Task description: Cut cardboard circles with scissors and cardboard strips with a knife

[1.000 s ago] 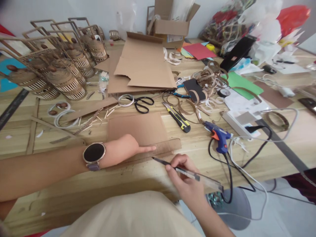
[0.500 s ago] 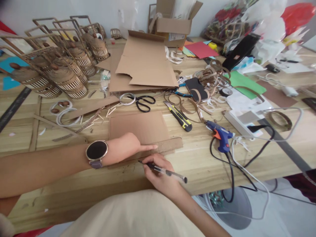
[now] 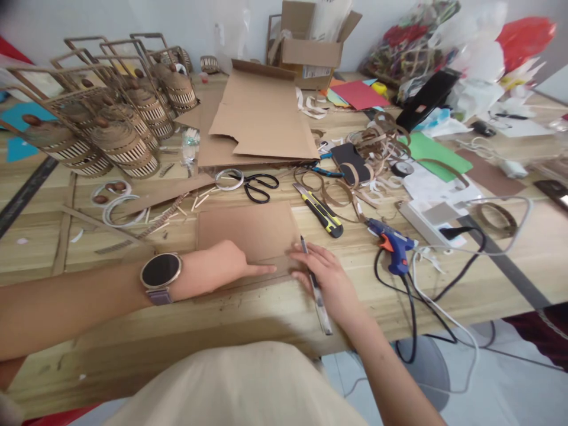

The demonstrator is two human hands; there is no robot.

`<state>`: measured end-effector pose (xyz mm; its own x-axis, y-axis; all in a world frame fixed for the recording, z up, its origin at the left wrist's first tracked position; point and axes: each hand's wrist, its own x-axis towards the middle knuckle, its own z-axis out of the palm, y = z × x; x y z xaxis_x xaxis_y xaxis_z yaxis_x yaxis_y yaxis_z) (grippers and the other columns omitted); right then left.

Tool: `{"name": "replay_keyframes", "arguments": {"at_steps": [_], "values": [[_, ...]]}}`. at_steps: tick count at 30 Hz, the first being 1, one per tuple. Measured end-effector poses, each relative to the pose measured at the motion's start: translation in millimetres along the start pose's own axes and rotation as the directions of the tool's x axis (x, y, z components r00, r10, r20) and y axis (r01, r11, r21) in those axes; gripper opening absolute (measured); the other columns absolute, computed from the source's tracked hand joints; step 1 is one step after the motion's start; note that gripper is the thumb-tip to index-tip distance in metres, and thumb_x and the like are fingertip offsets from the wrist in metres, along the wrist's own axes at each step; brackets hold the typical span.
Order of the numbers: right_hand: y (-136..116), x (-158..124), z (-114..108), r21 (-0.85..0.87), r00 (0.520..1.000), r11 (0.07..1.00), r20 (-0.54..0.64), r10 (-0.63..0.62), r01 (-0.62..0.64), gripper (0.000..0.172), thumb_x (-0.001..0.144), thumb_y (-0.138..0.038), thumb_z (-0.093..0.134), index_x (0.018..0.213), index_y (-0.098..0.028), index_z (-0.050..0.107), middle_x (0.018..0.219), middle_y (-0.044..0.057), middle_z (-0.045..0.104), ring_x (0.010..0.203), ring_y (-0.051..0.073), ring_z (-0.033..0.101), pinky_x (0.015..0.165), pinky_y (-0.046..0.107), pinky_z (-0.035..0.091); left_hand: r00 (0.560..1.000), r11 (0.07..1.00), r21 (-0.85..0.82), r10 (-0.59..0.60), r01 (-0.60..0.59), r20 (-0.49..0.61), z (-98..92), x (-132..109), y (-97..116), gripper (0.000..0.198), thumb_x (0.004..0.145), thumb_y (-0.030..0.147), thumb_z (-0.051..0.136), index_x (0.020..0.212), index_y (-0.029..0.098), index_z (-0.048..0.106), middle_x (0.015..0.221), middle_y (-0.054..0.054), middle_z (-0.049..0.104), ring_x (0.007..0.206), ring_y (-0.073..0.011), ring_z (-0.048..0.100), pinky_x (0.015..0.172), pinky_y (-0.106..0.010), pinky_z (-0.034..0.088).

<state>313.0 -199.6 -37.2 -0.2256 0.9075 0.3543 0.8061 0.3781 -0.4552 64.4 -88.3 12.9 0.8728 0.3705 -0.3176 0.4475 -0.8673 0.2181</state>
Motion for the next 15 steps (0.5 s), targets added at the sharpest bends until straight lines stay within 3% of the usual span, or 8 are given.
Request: {"name": "replay_keyframes", "arguments": {"at_steps": [3, 5, 10, 15], "values": [[14, 0, 8, -0.019, 0.998, 0.998, 0.043, -0.053, 0.054, 0.017, 0.099, -0.029, 0.061, 0.113, -0.025, 0.07, 0.122, 0.011, 0.076, 0.119, 0.031, 0.066, 0.1, 0.053, 0.053, 0.99, 0.989, 0.137, 0.042, -0.061, 0.136, -14.7, -19, 3, 0.077, 0.091, 0.0, 0.047, 0.15, 0.05, 0.043, 0.083, -0.001, 0.072, 0.054, -0.0168, 0.056, 0.058, -0.027, 0.036], [16, -1, 11, -0.015, 0.997, 0.998, 0.048, -0.056, 0.057, 0.017, 0.1, -0.029, 0.061, 0.113, -0.024, 0.07, 0.121, 0.011, 0.076, 0.117, 0.032, 0.067, 0.099, 0.054, 0.053, 0.985, 0.974, 0.205, 0.064, -0.096, 0.158, -18.6, -28, 5, 0.073, 0.095, 0.003, 0.044, 0.154, 0.045, 0.038, 0.101, -0.007, 0.068, 0.063, -0.0185, 0.062, 0.058, -0.027, 0.038], [13, -1, 8, -0.011, 0.997, 0.998, 0.052, -0.062, 0.063, 0.017, 0.1, -0.029, 0.06, 0.114, -0.023, 0.069, 0.119, 0.012, 0.076, 0.115, 0.031, 0.068, 0.098, 0.053, 0.054, 0.988, 0.968, 0.223, 0.088, -0.115, 0.125, -10.9, -36, 5, 0.075, 0.092, 0.013, 0.06, 0.157, 0.039, 0.034, 0.108, -0.01, 0.061, 0.081, -0.0259, 0.065, 0.061, -0.03, 0.045], [12, 1, 7, -0.003, 0.997, 0.998, 0.048, -0.058, 0.059, 0.016, 0.1, -0.028, 0.062, 0.112, -0.022, 0.07, 0.119, 0.012, 0.076, 0.113, 0.03, 0.068, 0.096, 0.049, 0.056, 0.987, 0.966, 0.234, 0.081, -0.111, 0.136, -9.9, -35, 4, 0.07, 0.097, 0.012, 0.05, 0.157, 0.042, 0.032, 0.106, -0.008, 0.06, 0.08, -0.0223, 0.064, 0.061, -0.028, 0.045]]}}
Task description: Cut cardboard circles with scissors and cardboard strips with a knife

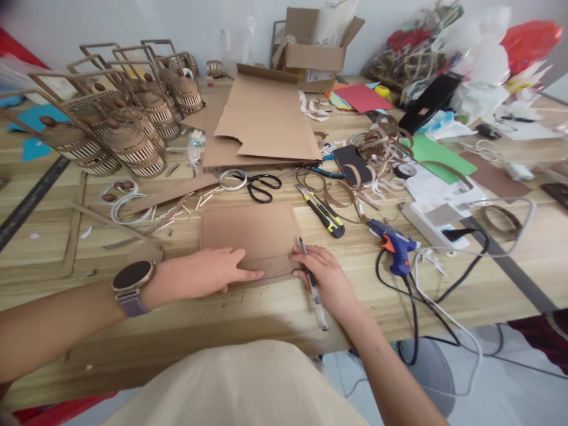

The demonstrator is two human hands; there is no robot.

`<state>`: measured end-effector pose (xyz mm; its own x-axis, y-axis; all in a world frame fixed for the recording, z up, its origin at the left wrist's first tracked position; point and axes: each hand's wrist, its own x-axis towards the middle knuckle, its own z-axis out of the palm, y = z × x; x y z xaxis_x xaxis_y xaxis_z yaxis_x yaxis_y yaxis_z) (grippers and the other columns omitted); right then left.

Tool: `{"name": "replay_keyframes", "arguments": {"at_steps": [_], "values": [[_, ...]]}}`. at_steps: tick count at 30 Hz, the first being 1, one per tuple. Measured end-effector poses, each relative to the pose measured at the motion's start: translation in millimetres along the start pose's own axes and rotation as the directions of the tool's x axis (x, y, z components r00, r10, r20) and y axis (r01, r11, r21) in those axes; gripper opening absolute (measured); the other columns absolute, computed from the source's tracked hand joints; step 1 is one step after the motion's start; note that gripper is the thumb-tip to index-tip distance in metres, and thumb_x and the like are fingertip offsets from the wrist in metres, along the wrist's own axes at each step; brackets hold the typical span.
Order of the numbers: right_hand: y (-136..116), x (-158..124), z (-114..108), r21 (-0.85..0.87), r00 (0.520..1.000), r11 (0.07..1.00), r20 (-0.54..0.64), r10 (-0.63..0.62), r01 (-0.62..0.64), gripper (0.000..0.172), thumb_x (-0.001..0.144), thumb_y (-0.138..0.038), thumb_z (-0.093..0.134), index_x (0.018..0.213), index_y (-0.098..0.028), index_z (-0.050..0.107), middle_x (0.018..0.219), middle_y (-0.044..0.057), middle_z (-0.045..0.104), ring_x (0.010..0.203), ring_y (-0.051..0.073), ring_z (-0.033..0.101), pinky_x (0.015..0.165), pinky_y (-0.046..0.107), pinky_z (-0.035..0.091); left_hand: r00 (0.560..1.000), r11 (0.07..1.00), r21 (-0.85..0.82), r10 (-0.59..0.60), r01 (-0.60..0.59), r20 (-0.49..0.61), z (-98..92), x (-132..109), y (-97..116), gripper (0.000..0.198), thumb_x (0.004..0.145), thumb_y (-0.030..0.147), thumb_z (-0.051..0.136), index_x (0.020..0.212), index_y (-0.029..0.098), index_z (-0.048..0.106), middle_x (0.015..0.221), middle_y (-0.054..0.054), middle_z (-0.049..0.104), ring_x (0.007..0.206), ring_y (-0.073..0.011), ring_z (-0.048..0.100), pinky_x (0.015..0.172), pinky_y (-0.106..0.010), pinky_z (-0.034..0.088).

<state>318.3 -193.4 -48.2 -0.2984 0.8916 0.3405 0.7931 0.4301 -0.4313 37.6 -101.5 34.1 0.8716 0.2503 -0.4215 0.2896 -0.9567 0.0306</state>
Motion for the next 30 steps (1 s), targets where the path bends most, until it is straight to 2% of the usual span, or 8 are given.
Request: {"name": "replay_keyframes", "arguments": {"at_steps": [3, 15, 19, 30], "values": [[0.8, -0.3, 1.3, 0.01, 1.0, 1.0, -0.009, 0.007, -0.006, 0.016, 0.1, -0.027, 0.061, 0.112, -0.023, 0.071, 0.118, 0.012, 0.077, 0.113, 0.03, 0.068, 0.096, 0.049, 0.056, 1.0, 1.0, -0.008, -0.007, 0.007, -0.003, -0.9, -0.1, -0.4, 0.07, 0.098, 0.008, 0.044, 0.156, 0.044, 0.033, 0.105, -0.008, 0.06, 0.079, -0.0216, 0.064, 0.062, -0.028, 0.045], [1.7, 0.3, 2.0, 0.057, 1.0, 0.998, -0.017, 0.017, -0.016, 0.016, 0.1, -0.03, 0.061, 0.11, -0.025, 0.072, 0.118, 0.011, 0.077, 0.112, 0.032, 0.069, 0.094, 0.051, 0.057, 1.0, 0.999, -0.033, -0.02, 0.02, 0.015, -1.3, 1.3, -0.7, 0.067, 0.099, 0.009, 0.04, 0.156, 0.045, 0.034, 0.104, -0.008, 0.059, 0.079, -0.0226, 0.064, 0.062, -0.029, 0.045], [1.6, 0.3, 1.7, 0.066, 1.0, 0.998, -0.013, 0.014, -0.013, 0.014, 0.099, -0.03, 0.062, 0.11, -0.025, 0.071, 0.118, 0.011, 0.077, 0.112, 0.032, 0.068, 0.094, 0.051, 0.057, 0.999, 0.999, -0.037, -0.024, 0.025, 0.038, -3.6, 1.0, 0.1, 0.066, 0.1, 0.011, 0.04, 0.156, 0.045, 0.034, 0.105, -0.009, 0.059, 0.081, -0.0232, 0.064, 0.062, -0.029, 0.044], [0.0, 2.2, -0.8, 0.083, 1.0, 0.996, 0.001, 0.016, -0.016, 0.013, 0.099, -0.027, 0.061, 0.108, -0.025, 0.071, 0.118, 0.011, 0.077, 0.114, 0.031, 0.068, 0.094, 0.048, 0.057, 1.0, 0.999, -0.04, -0.009, 0.009, -0.004, 0.4, 2.2, -2.0, 0.065, 0.098, 0.013, 0.048, 0.155, 0.045, 0.036, 0.102, -0.009, 0.061, 0.077, -0.0231, 0.064, 0.059, -0.028, 0.042]]}}
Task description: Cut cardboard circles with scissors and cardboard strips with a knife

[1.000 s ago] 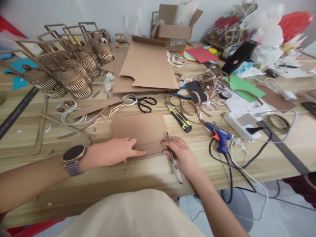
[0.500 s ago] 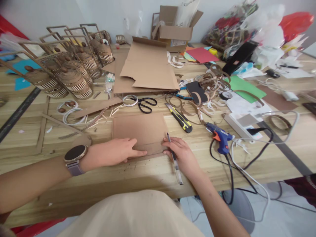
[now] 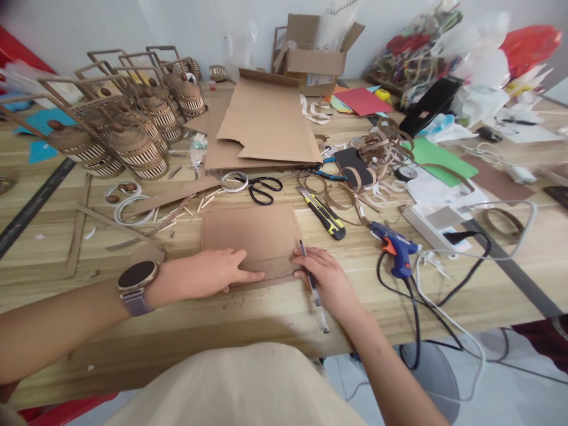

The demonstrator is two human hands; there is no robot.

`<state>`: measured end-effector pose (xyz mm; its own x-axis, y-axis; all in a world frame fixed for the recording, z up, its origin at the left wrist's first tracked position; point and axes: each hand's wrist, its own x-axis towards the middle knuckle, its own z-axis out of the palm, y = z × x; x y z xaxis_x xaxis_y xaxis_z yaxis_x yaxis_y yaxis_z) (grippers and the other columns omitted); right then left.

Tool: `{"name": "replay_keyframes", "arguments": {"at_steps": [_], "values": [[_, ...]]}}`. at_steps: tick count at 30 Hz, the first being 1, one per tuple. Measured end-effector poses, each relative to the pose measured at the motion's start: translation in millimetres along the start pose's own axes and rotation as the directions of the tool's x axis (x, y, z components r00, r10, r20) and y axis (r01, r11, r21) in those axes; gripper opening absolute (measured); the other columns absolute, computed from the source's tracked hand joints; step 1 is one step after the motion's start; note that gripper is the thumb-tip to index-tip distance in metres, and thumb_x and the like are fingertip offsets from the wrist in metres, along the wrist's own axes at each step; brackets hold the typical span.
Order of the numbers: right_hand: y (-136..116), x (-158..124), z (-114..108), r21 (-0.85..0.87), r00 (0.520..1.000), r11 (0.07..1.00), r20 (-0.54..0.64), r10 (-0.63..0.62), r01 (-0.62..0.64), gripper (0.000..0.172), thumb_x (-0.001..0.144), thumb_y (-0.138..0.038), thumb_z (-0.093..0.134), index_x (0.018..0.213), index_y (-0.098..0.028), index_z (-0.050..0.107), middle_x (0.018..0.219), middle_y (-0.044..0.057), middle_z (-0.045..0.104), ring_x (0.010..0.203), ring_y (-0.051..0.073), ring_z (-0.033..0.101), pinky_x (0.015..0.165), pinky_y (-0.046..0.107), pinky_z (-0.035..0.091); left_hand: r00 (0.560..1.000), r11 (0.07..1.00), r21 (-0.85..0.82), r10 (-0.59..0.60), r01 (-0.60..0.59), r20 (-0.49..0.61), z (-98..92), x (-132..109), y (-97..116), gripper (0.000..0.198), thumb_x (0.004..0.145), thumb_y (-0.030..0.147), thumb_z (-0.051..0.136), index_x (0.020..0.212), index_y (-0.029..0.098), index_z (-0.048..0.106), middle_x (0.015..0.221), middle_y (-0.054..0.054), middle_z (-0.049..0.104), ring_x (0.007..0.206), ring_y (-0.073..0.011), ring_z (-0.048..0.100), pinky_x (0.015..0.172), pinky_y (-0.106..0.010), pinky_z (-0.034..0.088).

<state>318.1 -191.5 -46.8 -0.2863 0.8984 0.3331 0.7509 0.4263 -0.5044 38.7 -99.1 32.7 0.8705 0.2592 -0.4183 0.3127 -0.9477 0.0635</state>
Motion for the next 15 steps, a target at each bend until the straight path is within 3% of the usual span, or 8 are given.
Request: {"name": "replay_keyframes", "arguments": {"at_steps": [3, 8, 12, 15], "values": [[0, 0, 0, 0.005, 1.0, 1.0, -0.004, 0.0, 0.0, 0.013, 0.1, -0.027, 0.061, 0.108, -0.024, 0.071, 0.118, 0.011, 0.077, 0.114, 0.031, 0.068, 0.095, 0.048, 0.057, 1.0, 1.0, 0.016, 0.005, -0.005, 0.005, -2.4, 1, 0, 0.065, 0.097, 0.014, 0.053, 0.153, 0.044, 0.04, 0.102, -0.008, 0.062, 0.075, -0.0215, 0.064, 0.058, -0.027, 0.041], [-1, 0, 0, 0.011, 1.0, 1.0, -0.007, -0.005, 0.005, 0.013, 0.099, -0.025, 0.062, 0.108, -0.025, 0.071, 0.118, 0.011, 0.076, 0.114, 0.03, 0.068, 0.095, 0.047, 0.057, 0.999, 0.994, 0.1, 0.038, -0.035, -0.025, -9.9, 5, -3, 0.066, 0.098, 0.004, 0.039, 0.148, 0.046, 0.047, 0.101, -0.006, 0.065, 0.076, -0.0206, 0.064, 0.06, -0.028, 0.04], [1, 0, 1, 0.015, 1.0, 1.0, -0.009, -0.017, 0.017, 0.014, 0.098, -0.025, 0.063, 0.108, -0.025, 0.072, 0.117, 0.01, 0.077, 0.113, 0.031, 0.069, 0.094, 0.047, 0.058, 0.991, 0.985, 0.125, 0.124, -0.117, -0.052, -14.3, 12, -8, 0.057, 0.099, 0.006, 0.041, 0.143, 0.041, 0.053, 0.132, -0.008, 0.063, 0.098, -0.023, 0.064, 0.067, -0.032, 0.043], [4, -1, 2, 0.015, 1.0, 1.0, -0.011, -0.024, 0.024, 0.014, 0.098, -0.025, 0.063, 0.108, -0.025, 0.072, 0.118, 0.011, 0.077, 0.113, 0.031, 0.069, 0.094, 0.048, 0.059, 0.972, 0.967, 0.138, 0.226, -0.216, -0.059, -16.7, 17, -12, 0.043, 0.1, 0.01, 0.047, 0.132, 0.035, 0.061, 0.159, -0.001, 0.046, 0.111, -0.0231, 0.059, 0.071, -0.033, 0.045]]}}
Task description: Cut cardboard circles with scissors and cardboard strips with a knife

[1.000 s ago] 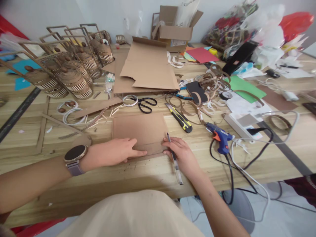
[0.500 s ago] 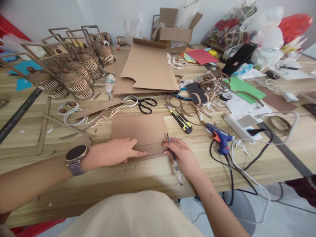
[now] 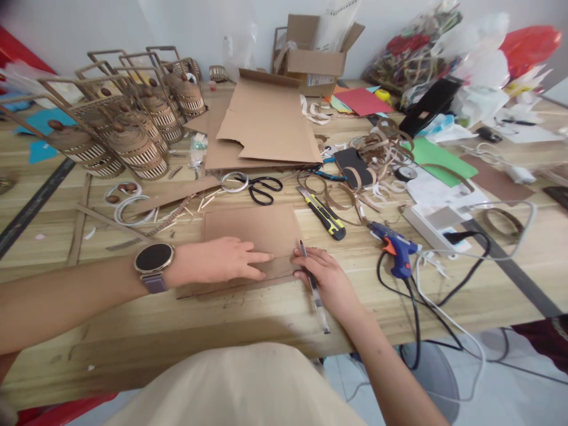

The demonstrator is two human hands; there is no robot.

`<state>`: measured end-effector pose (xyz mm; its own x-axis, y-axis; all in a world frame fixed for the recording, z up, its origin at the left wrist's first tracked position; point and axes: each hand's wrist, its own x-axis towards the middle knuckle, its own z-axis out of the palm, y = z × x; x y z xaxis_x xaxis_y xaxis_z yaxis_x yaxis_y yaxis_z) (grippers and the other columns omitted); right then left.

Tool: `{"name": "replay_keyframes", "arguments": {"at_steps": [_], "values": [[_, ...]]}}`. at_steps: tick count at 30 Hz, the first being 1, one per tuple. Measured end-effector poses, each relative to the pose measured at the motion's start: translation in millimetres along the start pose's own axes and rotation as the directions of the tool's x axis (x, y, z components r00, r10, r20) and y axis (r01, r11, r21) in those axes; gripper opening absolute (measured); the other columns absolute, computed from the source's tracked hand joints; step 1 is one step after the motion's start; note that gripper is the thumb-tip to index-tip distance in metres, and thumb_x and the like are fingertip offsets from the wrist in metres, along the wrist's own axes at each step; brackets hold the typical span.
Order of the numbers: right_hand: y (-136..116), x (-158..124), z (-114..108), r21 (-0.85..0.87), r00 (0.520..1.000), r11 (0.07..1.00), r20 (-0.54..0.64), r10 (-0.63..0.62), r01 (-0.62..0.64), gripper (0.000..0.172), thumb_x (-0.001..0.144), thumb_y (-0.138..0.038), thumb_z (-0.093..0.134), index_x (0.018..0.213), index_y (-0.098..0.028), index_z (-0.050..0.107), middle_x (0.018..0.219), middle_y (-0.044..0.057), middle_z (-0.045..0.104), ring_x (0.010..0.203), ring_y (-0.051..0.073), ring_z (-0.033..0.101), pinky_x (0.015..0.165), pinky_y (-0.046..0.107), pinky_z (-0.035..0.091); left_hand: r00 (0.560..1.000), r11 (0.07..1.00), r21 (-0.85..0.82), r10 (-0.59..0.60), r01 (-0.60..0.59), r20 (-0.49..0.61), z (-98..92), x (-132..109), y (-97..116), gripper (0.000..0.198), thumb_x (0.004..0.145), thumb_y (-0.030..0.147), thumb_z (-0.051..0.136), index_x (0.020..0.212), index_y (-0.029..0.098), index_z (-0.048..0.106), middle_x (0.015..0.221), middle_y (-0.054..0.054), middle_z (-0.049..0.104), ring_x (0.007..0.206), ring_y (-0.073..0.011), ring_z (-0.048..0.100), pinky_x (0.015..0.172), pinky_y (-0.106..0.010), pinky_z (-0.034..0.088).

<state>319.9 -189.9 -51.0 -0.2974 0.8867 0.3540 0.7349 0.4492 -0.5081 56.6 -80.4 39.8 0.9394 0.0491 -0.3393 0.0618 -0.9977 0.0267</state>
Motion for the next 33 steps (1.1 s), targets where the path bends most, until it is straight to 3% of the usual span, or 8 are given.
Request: {"name": "replay_keyframes", "arguments": {"at_steps": [4, 8, 13, 18, 22, 24, 28, 33], "values": [[2, -1, 1, -0.001, 1.0, 1.0, 0.003, 0.004, -0.004, 0.014, 0.097, -0.025, 0.063, 0.108, -0.024, 0.072, 0.119, 0.012, 0.076, 0.114, 0.03, 0.068, 0.095, 0.046, 0.058, 0.994, 0.996, 0.027, 0.09, -0.088, -0.061, 0.0, 7, 0, 0.026, 0.1, 0.013, 0.052, 0.112, 0.029, 0.068, 0.16, 0.006, 0.046, 0.11, -0.0223, 0.058, 0.071, -0.035, 0.045], [2, -2, 0, 0.003, 1.0, 1.0, 0.008, 0.018, -0.018, 0.015, 0.098, -0.026, 0.063, 0.109, -0.025, 0.073, 0.12, 0.011, 0.076, 0.115, 0.03, 0.068, 0.096, 0.047, 0.058, 0.989, 0.994, 0.0, 0.105, -0.106, -0.101, 0.6, 12, 2, 0.026, 0.097, 0.01, 0.055, 0.104, 0.03, 0.07, 0.154, 0.005, 0.054, 0.109, -0.0232, 0.058, 0.075, -0.037, 0.046], [1, 0, 0, 0.014, 0.999, 0.999, 0.013, 0.04, -0.04, 0.014, 0.097, -0.027, 0.063, 0.106, -0.026, 0.073, 0.119, 0.011, 0.077, 0.115, 0.03, 0.068, 0.096, 0.048, 0.058, 0.995, 0.991, -0.092, 0.1, -0.098, 0.017, -4.8, 16, -1, 0.033, 0.091, 0.006, 0.058, 0.07, 0.027, 0.072, 0.156, 0.012, 0.049, 0.12, -0.0287, 0.054, 0.079, -0.041, 0.046], [-5, 1, -2, 0.025, 0.996, 0.996, 0.007, 0.083, -0.084, 0.015, 0.099, -0.029, 0.06, 0.105, -0.026, 0.074, 0.118, 0.009, 0.077, 0.114, 0.029, 0.069, 0.097, 0.046, 0.057, 0.999, 0.973, -0.226, 0.042, -0.04, 0.0, -4.8, 18, -2, 0.044, 0.083, -0.001, 0.057, 0.073, 0.036, 0.079, 0.148, 0.011, 0.056, 0.124, -0.0284, 0.051, 0.085, -0.043, 0.046], [-23, -1, -9, 0.019, 0.978, 0.981, -0.074, 0.193, -0.192, 0.028, 0.104, -0.026, 0.048, 0.126, -0.024, 0.066, 0.122, 0.011, 0.076, 0.113, 0.027, 0.07, 0.096, 0.043, 0.057, 0.996, 0.976, -0.202, 0.08, -0.086, -0.037, 1.6, 23, -5, 0.038, 0.08, -0.001, 0.058, 0.062, 0.028, 0.075, 0.151, 0.012, 0.053, 0.123, -0.0299, 0.051, 0.085, -0.043, 0.046], [-36, -1, -13, 0.093, 0.952, 0.961, -0.138, 0.273, -0.262, 0.031, 0.105, -0.027, 0.048, 0.132, -0.025, 0.062, 0.112, 0.008, 0.079, 0.108, 0.026, 0.072, 0.093, 0.039, 0.058, 0.994, 0.977, -0.181, 0.108, -0.11, -0.018, 4.0, 27, -7, 0.033, 0.075, -0.001, 0.06, 0.06, 0.025, 0.072, 0.154, 0.013, 0.05, 0.125, -0.0314, 0.05, 0.089, -0.043, 0.046], [-64, 1, -16, 0.332, 0.931, 0.907, -0.162, 0.327, -0.26, 0.025, 0.103, -0.026, 0.047, 0.111, -0.026, 0.071, 0.075, 0.0, 0.075, 0.073, 0.02, 0.073, 0.07, 0.03, 0.059, 0.99, 0.983, -0.164, 0.104, -0.087, 0.098, 8.5, 38, -10, 0.035, 0.061, -0.004, 0.066, 0.068, 0.029, 0.076, 0.158, 0.017, 0.045, 0.139, -0.035, 0.041, 0.105, -0.047, 0.044], [-87, 4, -1, 0.4, 0.914, 0.842, -0.026, 0.404, -0.361, 0.011, 0.091, -0.023, 0.054, 0.085, -0.024, 0.064, 0.067, -0.001, 0.066, 0.059, 0.017, 0.062, 0.053, 0.025, 0.049, 0.989, 0.984, -0.13, 0.13, -0.121, 0.065, 20.2, 48, -13, 0.035, 0.047, -0.005, 0.073, 0.062, 0.027, 0.073, 0.163, 0.02, 0.034, 0.147, -0.0391, 0.034, 0.112, -0.049, 0.04]]}}
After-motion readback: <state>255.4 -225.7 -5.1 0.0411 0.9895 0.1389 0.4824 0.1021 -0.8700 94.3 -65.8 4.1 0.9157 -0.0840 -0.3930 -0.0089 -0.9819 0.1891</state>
